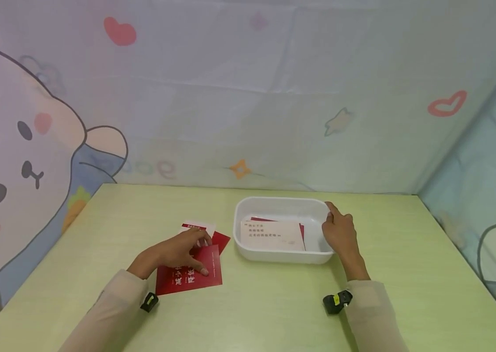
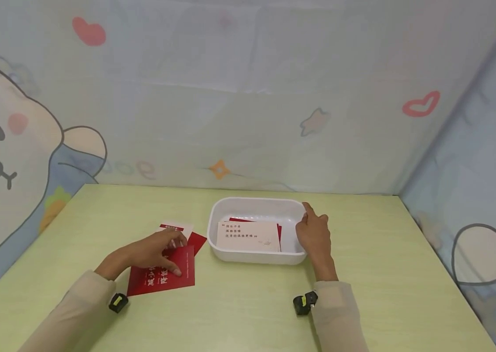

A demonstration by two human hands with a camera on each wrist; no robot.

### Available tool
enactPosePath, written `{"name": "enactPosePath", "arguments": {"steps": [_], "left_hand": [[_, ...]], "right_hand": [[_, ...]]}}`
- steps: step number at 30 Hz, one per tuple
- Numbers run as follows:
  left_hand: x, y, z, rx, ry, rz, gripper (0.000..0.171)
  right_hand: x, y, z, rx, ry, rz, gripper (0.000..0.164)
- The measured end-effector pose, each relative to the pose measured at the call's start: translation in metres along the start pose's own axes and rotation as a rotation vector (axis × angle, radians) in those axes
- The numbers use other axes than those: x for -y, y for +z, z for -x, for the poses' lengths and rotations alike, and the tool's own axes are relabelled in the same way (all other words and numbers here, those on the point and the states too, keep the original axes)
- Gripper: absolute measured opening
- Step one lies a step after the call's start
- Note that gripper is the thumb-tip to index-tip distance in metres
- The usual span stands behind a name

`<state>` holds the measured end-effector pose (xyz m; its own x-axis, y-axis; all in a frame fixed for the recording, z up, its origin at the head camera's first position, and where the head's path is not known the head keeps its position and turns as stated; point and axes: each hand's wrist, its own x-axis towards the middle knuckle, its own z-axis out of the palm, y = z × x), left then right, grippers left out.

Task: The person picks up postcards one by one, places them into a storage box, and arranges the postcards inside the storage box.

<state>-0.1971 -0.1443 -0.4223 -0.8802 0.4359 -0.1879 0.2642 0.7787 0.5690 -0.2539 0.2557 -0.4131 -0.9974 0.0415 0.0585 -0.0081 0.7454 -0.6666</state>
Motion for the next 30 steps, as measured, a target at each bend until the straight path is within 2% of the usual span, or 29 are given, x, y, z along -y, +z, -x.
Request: {"name": "enactPosePath", "arguments": {"steps": [10, 14, 17, 22, 26, 30], "left_hand": [[0.0016, -0.0019, 0.0002, 0.016, 0.06, 0.018, 0.06], [0.0023, -0.0013, -0.0011, 0.018, 0.07, 0.036, 0.052], [0.002, -0.0008, -0.0031, 0.019, 0.102, 0.051, 0.041], [-0.0015, -0.0028, -0.006, -0.023, 0.162, 0.048, 0.028], [-0.0043, -0.0046, -0.0064, -0.064, 0.195, 0.033, 0.026], [-0.0056, -0.0024, -0.0069, -0.066, 0.223, 0.05, 0.026]], "right_hand": [[0.0015, -0.0004, 0.0013, -0.004, 0.002, 0.011, 0.052], [0.0013, 0.0005, 0.0013, -0.003, 0.006, 0.01, 0.052], [0.0015, 0.0002, 0.0017, -0.004, 0.011, 0.008, 0.052], [0.0016, -0.001, 0.0027, -0.002, 0.007, 0.003, 0.052], [0.0012, -0.0012, 0.0023, -0.001, -0.002, -0.004, 0.053], [-0.0001, 0.0007, 0.0017, 0.007, -0.003, -0.006, 0.053]]}}
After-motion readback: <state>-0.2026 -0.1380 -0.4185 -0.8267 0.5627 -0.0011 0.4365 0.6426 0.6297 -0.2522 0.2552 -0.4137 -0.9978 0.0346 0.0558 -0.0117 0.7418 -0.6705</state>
